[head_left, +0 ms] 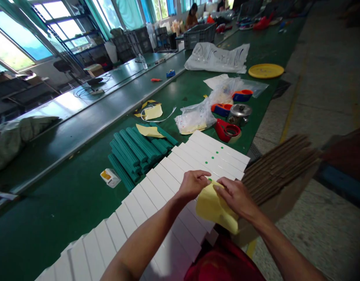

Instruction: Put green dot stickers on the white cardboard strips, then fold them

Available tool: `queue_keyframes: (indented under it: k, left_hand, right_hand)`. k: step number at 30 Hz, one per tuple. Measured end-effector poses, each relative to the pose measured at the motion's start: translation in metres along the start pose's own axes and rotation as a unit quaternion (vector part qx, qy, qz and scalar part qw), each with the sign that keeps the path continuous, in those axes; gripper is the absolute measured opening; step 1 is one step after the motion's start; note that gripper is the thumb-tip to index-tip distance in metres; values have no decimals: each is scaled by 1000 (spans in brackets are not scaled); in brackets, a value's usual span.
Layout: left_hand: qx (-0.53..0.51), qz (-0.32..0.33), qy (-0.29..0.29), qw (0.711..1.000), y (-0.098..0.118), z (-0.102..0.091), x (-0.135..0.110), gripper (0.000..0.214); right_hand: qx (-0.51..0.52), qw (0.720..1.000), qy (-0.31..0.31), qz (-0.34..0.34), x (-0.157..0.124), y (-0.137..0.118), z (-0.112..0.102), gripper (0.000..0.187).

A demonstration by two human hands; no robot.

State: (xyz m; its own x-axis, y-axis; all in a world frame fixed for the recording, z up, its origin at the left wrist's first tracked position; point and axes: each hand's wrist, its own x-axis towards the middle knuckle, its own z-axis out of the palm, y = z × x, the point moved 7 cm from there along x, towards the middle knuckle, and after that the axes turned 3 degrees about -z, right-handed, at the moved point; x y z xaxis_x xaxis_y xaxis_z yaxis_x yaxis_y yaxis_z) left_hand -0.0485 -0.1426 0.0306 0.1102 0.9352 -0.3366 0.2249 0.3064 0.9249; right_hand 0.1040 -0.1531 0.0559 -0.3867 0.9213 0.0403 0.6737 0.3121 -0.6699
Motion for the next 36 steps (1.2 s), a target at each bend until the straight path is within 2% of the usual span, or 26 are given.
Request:
queue_keyframes:
  k: [4, 6, 9, 12, 16, 19, 21, 24, 25, 29, 33, 36]
  left_hand:
    - [-95, -44, -26, 994, -18, 5, -10, 30]
    - [-108, -36, -34, 993, -22, 4, -14, 31]
    - [-56, 6, -33, 998, -20, -1, -18, 31]
    - [53, 61, -8, 997, -6, -9, -23, 26]
    - [188, 147, 13, 971, 18, -11, -33, 20]
    - [255, 195, 17, 947, 25, -9, -37, 19]
    - [310, 253, 10, 917, 28, -5, -42, 21]
    - [382, 352, -4, 854, 29, 3, -53, 26]
    - [389, 371, -2, 843, 29, 3, -55, 27]
    - [373, 380, 25, 846, 24, -1, -56, 29]
    - [374, 398, 28, 837, 22, 0, -54, 28]
    - [362, 401, 30, 841, 23, -1, -51, 27]
  right_hand:
    - [53, 998, -26, 11, -7, 2, 10, 27]
    - [113, 992, -33, 36, -10, 4, 14, 31]
    - [183, 980, -44, 71, -12, 5, 20, 33]
    - [210, 972, -50, 95, -12, 3, 22, 35]
    - [201, 973, -48, 104, -10, -1, 21, 35]
    - [198, 972, -54, 111, -10, -1, 24, 35]
    - [204, 970, -59, 121, -11, 0, 28, 34]
    - [222, 964, -64, 128, -12, 1, 34, 34]
    - [229, 963, -66, 128, -13, 2, 36, 34]
    - [248, 957, -73, 132, -13, 3, 43, 34]
    - [256, 952, -85, 143, -11, 6, 47, 35]
    - [269, 947, -87, 153, -11, 9, 48, 35]
